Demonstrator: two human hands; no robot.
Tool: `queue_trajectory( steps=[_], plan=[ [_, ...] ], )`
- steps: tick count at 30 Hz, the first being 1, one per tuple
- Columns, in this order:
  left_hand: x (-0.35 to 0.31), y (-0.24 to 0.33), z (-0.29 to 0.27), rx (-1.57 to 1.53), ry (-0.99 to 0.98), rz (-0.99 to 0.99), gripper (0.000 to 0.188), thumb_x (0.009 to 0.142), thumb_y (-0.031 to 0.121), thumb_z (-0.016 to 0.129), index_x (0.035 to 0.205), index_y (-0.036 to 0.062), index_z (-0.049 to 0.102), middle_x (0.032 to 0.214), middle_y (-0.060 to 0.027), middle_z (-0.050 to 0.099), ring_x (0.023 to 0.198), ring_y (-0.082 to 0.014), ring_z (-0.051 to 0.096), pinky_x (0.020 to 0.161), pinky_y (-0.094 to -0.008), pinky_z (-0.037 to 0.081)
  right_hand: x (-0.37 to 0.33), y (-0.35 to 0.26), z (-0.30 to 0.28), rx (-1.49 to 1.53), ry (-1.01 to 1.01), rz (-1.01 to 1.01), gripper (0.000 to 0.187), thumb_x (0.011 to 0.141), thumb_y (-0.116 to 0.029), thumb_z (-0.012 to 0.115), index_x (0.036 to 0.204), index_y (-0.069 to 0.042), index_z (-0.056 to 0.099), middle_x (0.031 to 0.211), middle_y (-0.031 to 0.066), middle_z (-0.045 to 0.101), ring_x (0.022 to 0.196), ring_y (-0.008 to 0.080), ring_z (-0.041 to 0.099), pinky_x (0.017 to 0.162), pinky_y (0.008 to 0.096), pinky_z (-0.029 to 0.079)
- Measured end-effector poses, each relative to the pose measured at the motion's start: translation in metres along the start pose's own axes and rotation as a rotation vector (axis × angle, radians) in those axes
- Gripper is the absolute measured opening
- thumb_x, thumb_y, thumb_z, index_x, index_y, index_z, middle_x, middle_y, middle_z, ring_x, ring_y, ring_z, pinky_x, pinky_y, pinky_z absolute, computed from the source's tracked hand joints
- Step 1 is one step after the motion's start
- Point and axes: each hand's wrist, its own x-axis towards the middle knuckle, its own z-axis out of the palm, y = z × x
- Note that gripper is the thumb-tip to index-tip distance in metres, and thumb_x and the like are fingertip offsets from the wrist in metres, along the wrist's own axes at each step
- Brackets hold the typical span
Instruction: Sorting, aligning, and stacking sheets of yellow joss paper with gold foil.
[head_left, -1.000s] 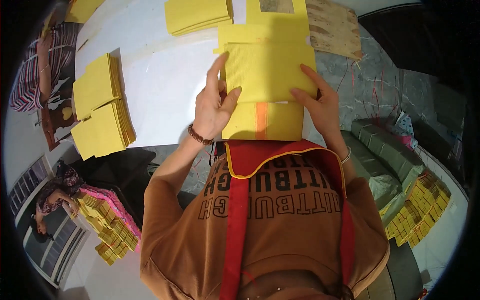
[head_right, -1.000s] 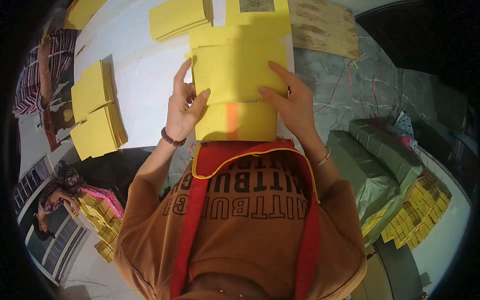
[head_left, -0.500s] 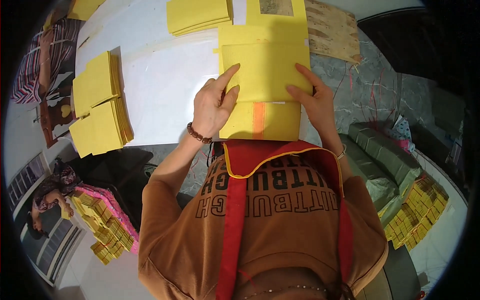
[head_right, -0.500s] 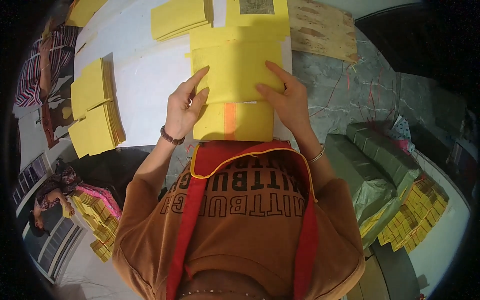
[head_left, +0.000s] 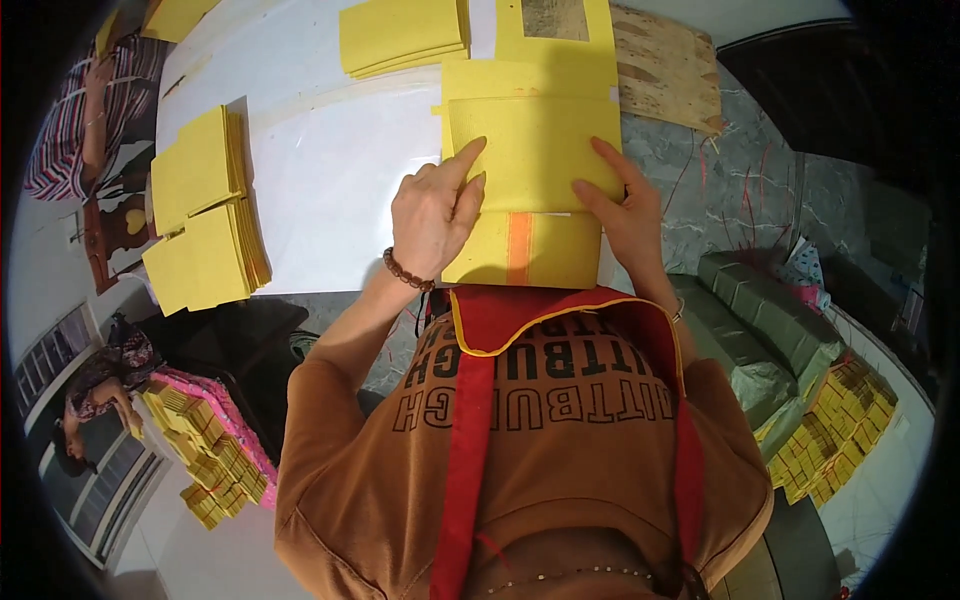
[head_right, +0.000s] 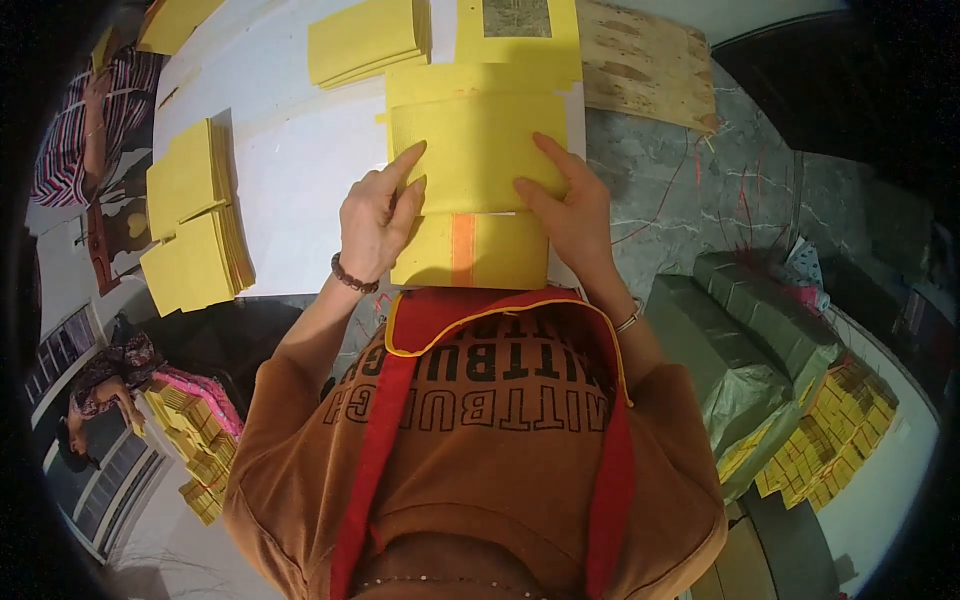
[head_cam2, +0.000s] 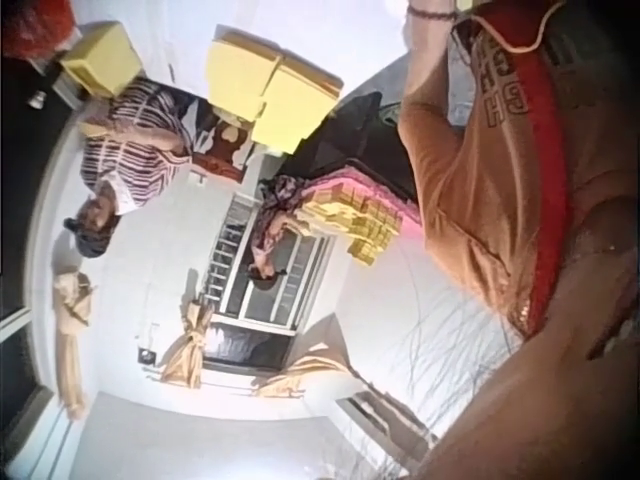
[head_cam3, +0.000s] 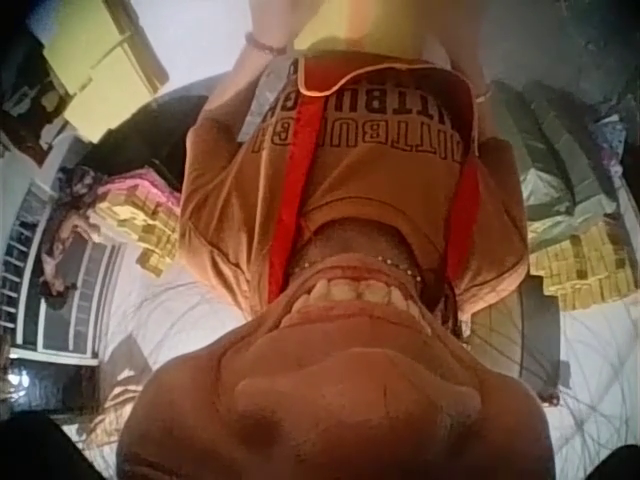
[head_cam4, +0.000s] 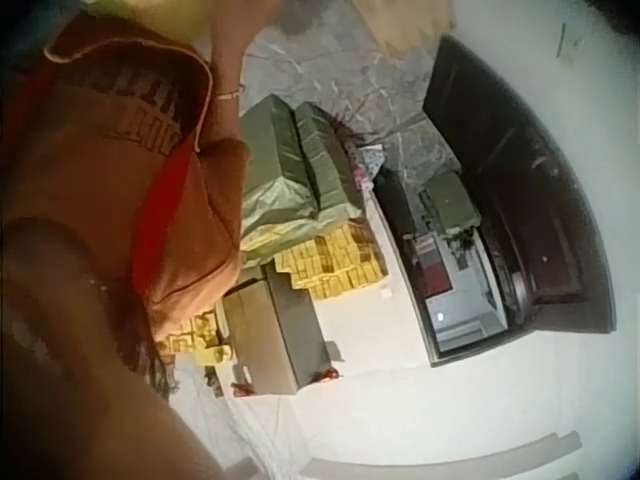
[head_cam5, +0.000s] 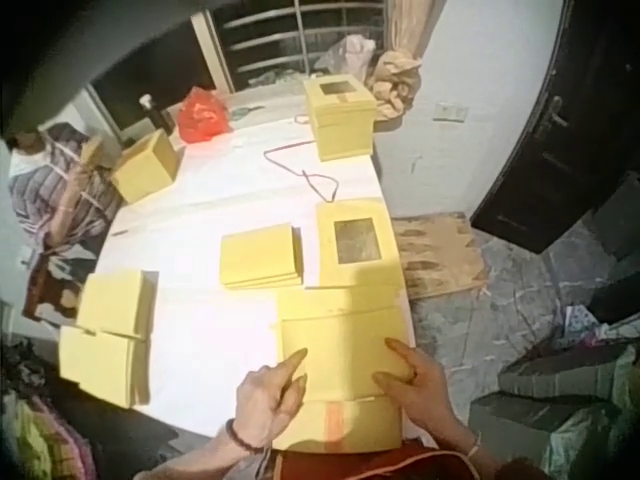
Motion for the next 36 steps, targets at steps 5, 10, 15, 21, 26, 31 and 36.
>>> queue_trajectory(
  steps=[5,10,15,21,26,31,36],
  plan=[
    [-0.001,-0.002,0.004,0.039,0.052,0.066,0.033,0.079,0.011,0.058,0.111,0.0043,0.058,0.069,-0.0116,0.060,0.059,-0.0242,0.053,0.058,-0.0343,0.039,0.000,0.004,0.000,-0.074,0.003,-0.016,0.046,0.075,-0.006,0.064,0.119,-0.001,0.052,0.099,0.0114,0.059,0.090,0.0156,0.056,0.077,0.0267,0.045],
    [0.001,-0.004,0.006,0.015,0.058,0.048,0.033,0.081,0.014,0.055,0.114,0.0088,0.058,0.061,-0.0108,0.052,0.060,-0.0255,0.050,0.059,-0.0354,0.041,-0.001,0.003,0.001,0.052,0.008,0.013,0.045,0.075,-0.005,0.064,0.119,-0.002,0.052,0.099,0.0097,0.059,0.090,0.0142,0.055,0.076,0.0259,0.045],
    [0.002,-0.001,0.003,0.035,0.032,0.032,0.032,0.080,0.012,0.057,0.112,0.0073,0.058,0.066,-0.0108,0.057,0.060,-0.0248,0.052,0.058,-0.0344,0.040,-0.001,0.003,0.002,0.017,0.016,0.010,0.045,0.076,-0.004,0.064,0.119,-0.001,0.052,0.100,0.0089,0.058,0.090,0.0137,0.055,0.076,0.0256,0.045],
    [-0.001,0.001,0.002,0.165,0.011,0.030,0.034,0.078,0.012,0.060,0.111,0.0095,0.058,0.077,-0.0085,0.060,0.068,-0.0226,0.052,0.065,-0.0331,0.039,-0.001,0.000,0.003,0.044,0.008,0.021,0.044,0.076,-0.003,0.063,0.118,-0.001,0.052,0.098,0.0087,0.057,0.088,0.0138,0.055,0.075,0.0256,0.045],
    [0.006,-0.001,0.002,0.357,0.213,0.102,0.041,0.073,0.013,0.066,0.113,0.0173,0.058,0.107,-0.0086,0.053,0.096,-0.0236,0.048,0.082,-0.0375,0.033,-0.001,0.002,0.002,0.002,0.021,0.002,0.044,0.076,-0.004,0.063,0.118,-0.001,0.052,0.096,0.0086,0.057,0.088,0.0139,0.055,0.074,0.0253,0.045],
    [0.017,-0.005,0.004,0.502,-0.021,0.616,0.051,0.069,0.006,0.056,0.114,0.0285,0.055,0.126,-0.0029,0.043,0.113,-0.0228,0.039,0.089,-0.0434,0.031,-0.005,-0.009,0.005,-0.250,0.036,-0.011,0.043,0.073,-0.006,0.064,0.115,-0.006,0.055,0.107,0.0127,0.054,0.095,0.0213,0.054,0.083,0.0328,0.042],
    [0.020,-0.006,0.005,0.423,-0.233,0.686,0.058,0.068,0.001,0.051,0.120,0.0265,0.051,0.126,-0.0015,0.043,0.114,-0.0239,0.039,0.093,-0.0430,0.029,-0.012,0.000,0.007,-0.922,0.107,-0.528,0.038,0.079,-0.017,0.059,0.116,-0.015,0.056,0.128,0.0096,0.043,0.119,0.0260,0.038,0.099,0.0536,0.020]
  ],
)
